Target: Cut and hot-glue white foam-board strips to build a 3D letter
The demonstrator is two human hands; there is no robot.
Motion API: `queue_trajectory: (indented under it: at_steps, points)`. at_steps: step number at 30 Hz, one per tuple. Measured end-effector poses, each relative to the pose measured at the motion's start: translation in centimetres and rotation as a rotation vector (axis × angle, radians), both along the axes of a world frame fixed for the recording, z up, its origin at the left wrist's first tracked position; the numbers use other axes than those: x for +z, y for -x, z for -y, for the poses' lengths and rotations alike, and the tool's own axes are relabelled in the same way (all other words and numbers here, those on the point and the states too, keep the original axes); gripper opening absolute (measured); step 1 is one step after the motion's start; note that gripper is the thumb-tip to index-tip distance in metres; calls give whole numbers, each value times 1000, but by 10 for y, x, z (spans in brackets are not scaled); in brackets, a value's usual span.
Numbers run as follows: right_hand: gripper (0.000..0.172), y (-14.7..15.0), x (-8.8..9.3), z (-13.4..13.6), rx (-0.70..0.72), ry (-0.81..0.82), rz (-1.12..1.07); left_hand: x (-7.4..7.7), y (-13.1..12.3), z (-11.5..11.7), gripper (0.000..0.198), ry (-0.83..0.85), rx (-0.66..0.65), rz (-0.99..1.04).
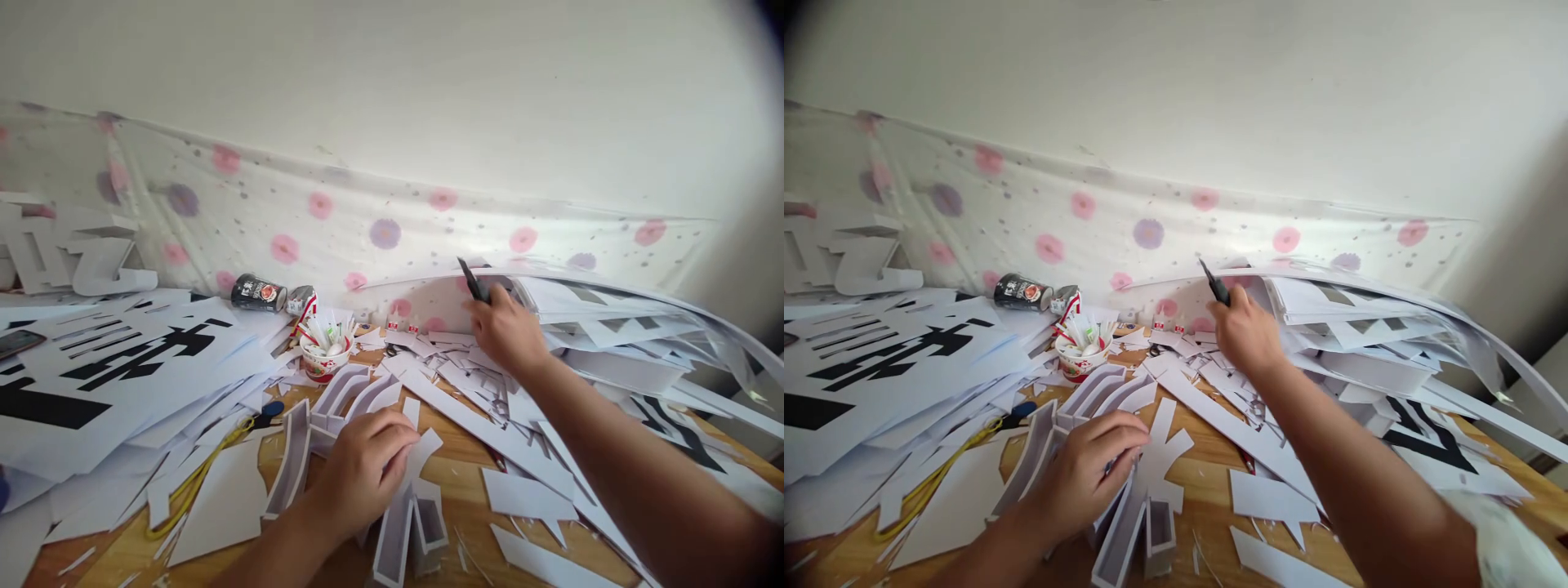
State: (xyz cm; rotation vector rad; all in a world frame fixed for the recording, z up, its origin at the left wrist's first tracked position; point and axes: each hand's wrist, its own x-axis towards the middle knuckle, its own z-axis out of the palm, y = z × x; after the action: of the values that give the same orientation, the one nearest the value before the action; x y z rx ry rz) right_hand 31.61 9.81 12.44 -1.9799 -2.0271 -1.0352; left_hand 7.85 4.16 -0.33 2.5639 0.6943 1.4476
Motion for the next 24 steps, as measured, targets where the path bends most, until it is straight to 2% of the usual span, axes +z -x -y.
queue_trajectory:
  at_steps: [3, 5, 8, 11, 14, 16, 20, 24]
  points:
    - [35, 10, 45, -51, -91, 116, 50, -1, 1, -3, 21, 22, -11, 1]
    - [35, 7, 59, -84, -179, 178, 69, -3, 2, -6, 22, 46, -11, 4]
    - [37, -5, 62, -120, -292, 262, 105, -7, 2, -10, 21, 64, -12, 21]
    - [36, -14, 58, -133, -342, 305, 133, -11, 1, -13, 20, 73, -15, 35]
    - [35, -18, 62, -131, -334, 285, 150, -15, 2, -17, 21, 100, -3, 50]
    - [32, -19, 74, -125, -328, 251, 152, -15, 3, -19, 21, 115, 10, 71]
    - [33, -24, 123, -95, -318, 207, 158, -10, 5, -19, 22, 130, 53, 137]
    - [28, -25, 177, -45, -303, 206, 199, -5, 9, -19, 20, 115, 146, 179]
